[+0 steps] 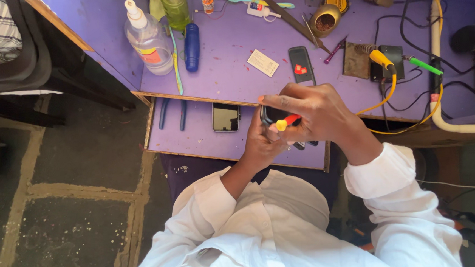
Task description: The person uses a screwdriver to remove screws from the back of a feature phone, then pries open the casing to expose the internal components. The person continues to manipulate the phone and tools on a cluttered workbench.
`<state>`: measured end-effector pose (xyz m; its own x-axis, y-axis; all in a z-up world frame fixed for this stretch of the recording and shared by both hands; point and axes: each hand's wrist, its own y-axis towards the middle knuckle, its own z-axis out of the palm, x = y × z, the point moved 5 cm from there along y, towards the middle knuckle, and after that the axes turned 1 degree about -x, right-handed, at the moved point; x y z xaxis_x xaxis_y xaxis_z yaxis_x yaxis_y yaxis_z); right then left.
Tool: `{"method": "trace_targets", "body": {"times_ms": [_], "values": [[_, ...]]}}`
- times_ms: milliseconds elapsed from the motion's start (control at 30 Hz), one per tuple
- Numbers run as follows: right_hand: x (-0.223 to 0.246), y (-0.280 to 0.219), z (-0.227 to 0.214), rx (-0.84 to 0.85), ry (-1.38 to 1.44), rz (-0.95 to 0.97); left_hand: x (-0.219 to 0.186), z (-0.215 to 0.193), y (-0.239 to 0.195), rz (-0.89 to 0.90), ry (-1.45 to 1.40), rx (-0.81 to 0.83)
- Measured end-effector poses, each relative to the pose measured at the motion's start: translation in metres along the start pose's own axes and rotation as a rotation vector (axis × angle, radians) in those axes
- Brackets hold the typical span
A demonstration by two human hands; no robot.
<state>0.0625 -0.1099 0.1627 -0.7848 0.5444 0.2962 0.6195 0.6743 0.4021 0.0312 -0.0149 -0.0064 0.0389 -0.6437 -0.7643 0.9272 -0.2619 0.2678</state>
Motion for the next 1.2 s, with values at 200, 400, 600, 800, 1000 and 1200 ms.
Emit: {"method": "trace_targets", "body": {"times_ms": [200,400,600,800,1000,1200], "values": [[0.005,0.001,0.001,-0.040,0.022,0.040,0.008,-0.009,-0.006,-0.149,0.140,-0.122],[0.005,-0.004,0.004,-0.068,0.056,0.014,0.004,-0.009,-0.010,-0.019,0.180,-0.123],[-0.002,-0.012,0.007,-0.075,0.175,-0.011,0.003,-0.004,-0.010,-0.009,-0.038,-0.022],[-0.007,-0.014,0.007,-0.064,0.265,-0.025,-0.001,0.001,-0.009,0.015,-0.093,0.014],[-0.007,-0.015,0.006,-0.067,0.268,-0.023,0.000,0.003,-0.009,0.033,-0.121,0.014],[-0.005,-0.017,0.003,-0.169,0.166,-0.026,0.000,0.003,-0.010,0.079,-0.007,-0.018]]}}
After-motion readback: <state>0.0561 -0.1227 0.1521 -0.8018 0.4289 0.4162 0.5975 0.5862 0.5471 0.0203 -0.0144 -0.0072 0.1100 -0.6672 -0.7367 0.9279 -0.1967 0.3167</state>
